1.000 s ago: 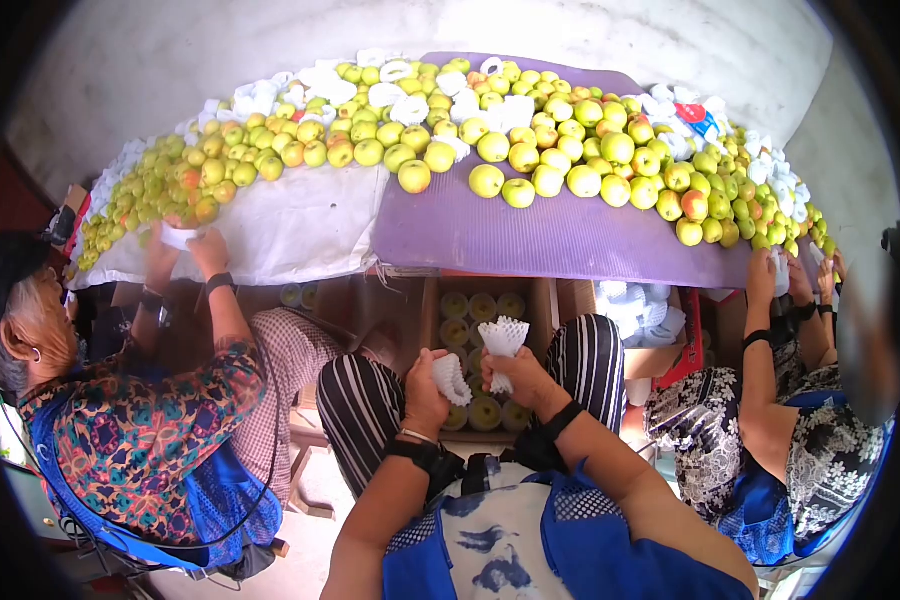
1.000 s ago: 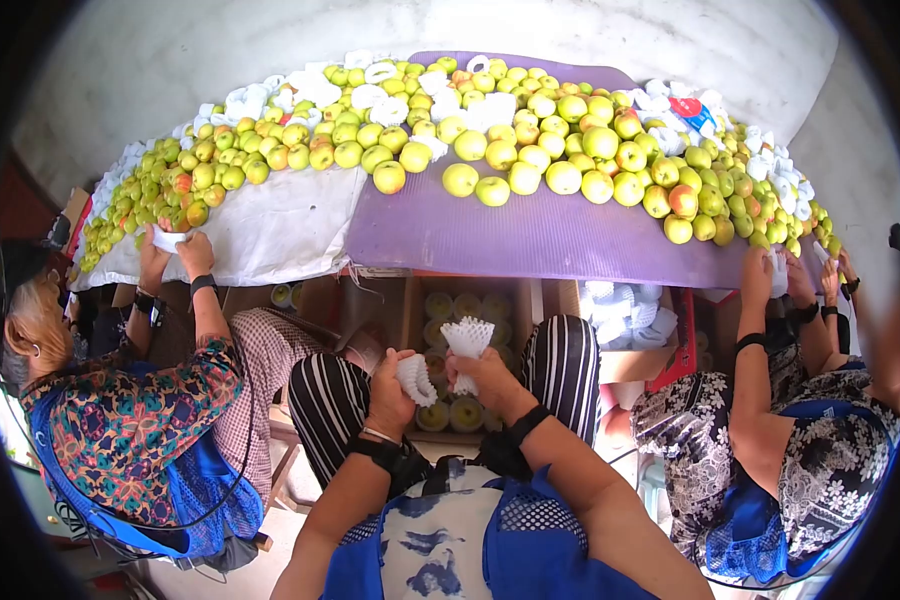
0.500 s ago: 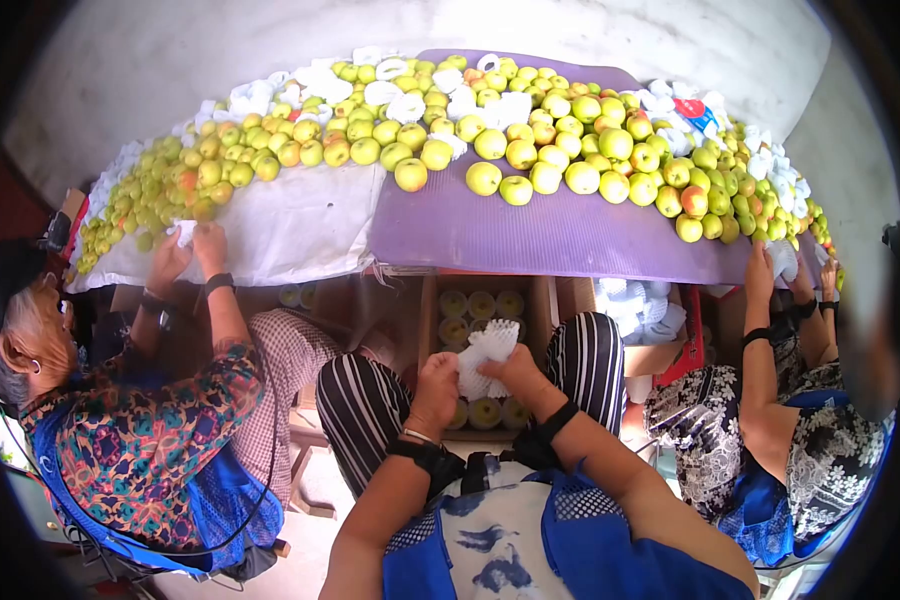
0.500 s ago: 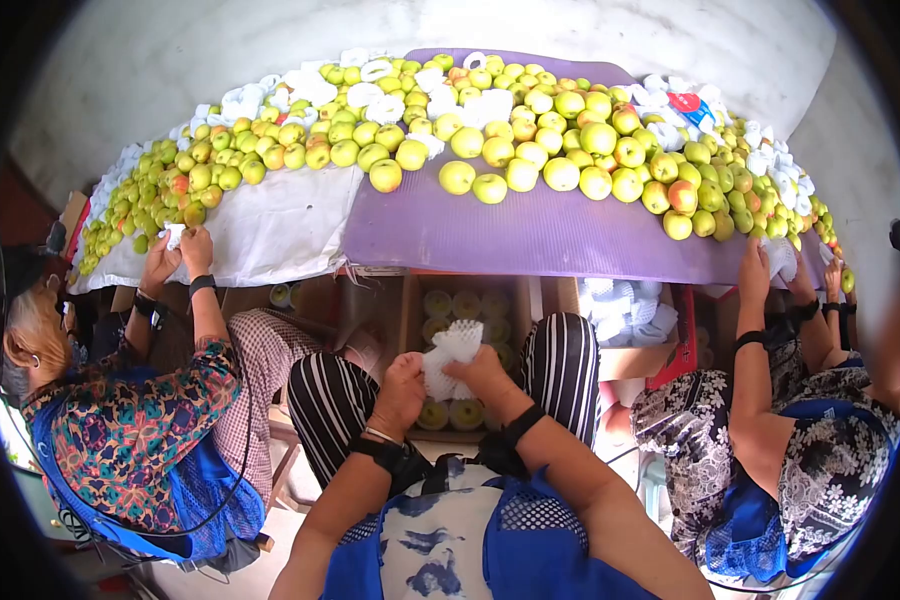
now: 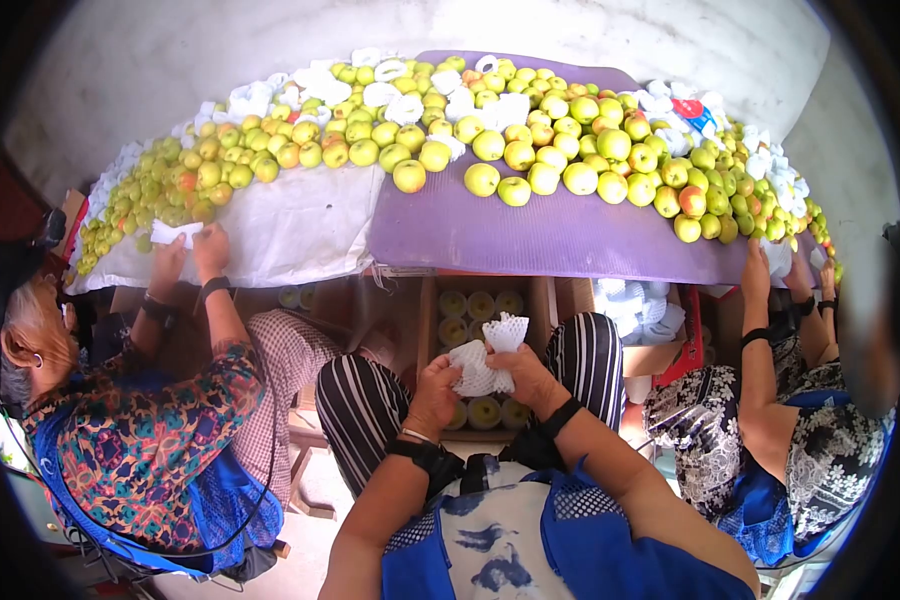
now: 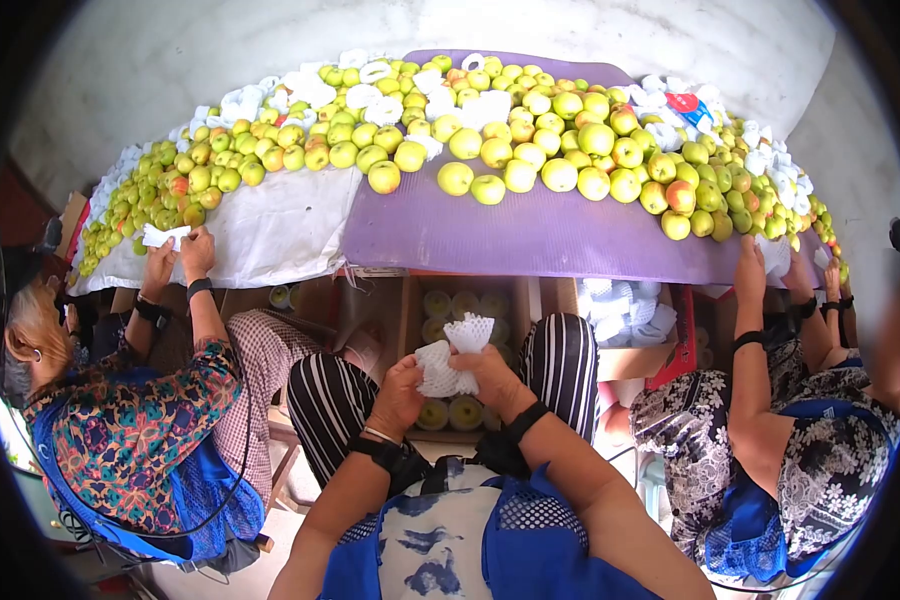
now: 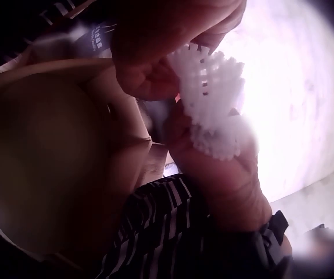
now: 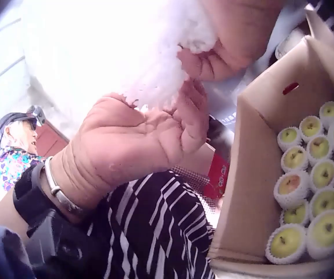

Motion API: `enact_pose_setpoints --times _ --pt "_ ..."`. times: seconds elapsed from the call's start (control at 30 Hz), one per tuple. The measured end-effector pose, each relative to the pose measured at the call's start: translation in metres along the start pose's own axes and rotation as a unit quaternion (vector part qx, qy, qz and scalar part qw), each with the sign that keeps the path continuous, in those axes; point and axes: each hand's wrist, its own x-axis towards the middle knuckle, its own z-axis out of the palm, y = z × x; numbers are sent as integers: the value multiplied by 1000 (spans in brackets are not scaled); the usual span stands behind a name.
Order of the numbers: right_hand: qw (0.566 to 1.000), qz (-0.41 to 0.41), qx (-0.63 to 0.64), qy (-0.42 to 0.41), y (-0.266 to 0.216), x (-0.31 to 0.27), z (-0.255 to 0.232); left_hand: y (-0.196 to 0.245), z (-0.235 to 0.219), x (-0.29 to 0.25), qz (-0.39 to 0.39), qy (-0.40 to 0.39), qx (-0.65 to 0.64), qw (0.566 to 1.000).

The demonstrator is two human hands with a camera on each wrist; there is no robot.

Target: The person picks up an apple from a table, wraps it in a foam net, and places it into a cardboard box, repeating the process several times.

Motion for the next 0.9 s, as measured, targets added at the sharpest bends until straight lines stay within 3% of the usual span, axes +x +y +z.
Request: enact_pose_setpoints --times 0.1,0.17,0.2,0.27,0.33,0.43,0.57,0.63,0.77,0.9 --pt "998 -11 -54 36 5 -1 5 -3 -1 1 18 2 -9 1000" --pt "968 -40 -229 91 14 2 -1 -6 -5 3 28 9 -11 1000" --pt "968 -41 -229 91 18 5 -4 -8 -8 4 44 55 60 996" --pt "926 -167 -323 102 25 10 -11 -12 -13 7 59 98 131 985" --pt "932 -136 -315 120 8 2 2 -11 -8 6 72 250 174 950" --pt "940 -92 -305 122 3 0 4 -13 -14 10 88 282 222 929" --pt "950 -72 -292 82 11 2 1 -14 -16 8 136 220 302 917" --pt "949 -60 -295 90 13 3 -1 -6 -5 -3 71 139 247 956" --pt "967 10 -248 61 6 3 -3 2 2 -15 56 98 215 970" --pt "983 8 -181 16 2 -4 5 11 9 -25 62 69 162 982"
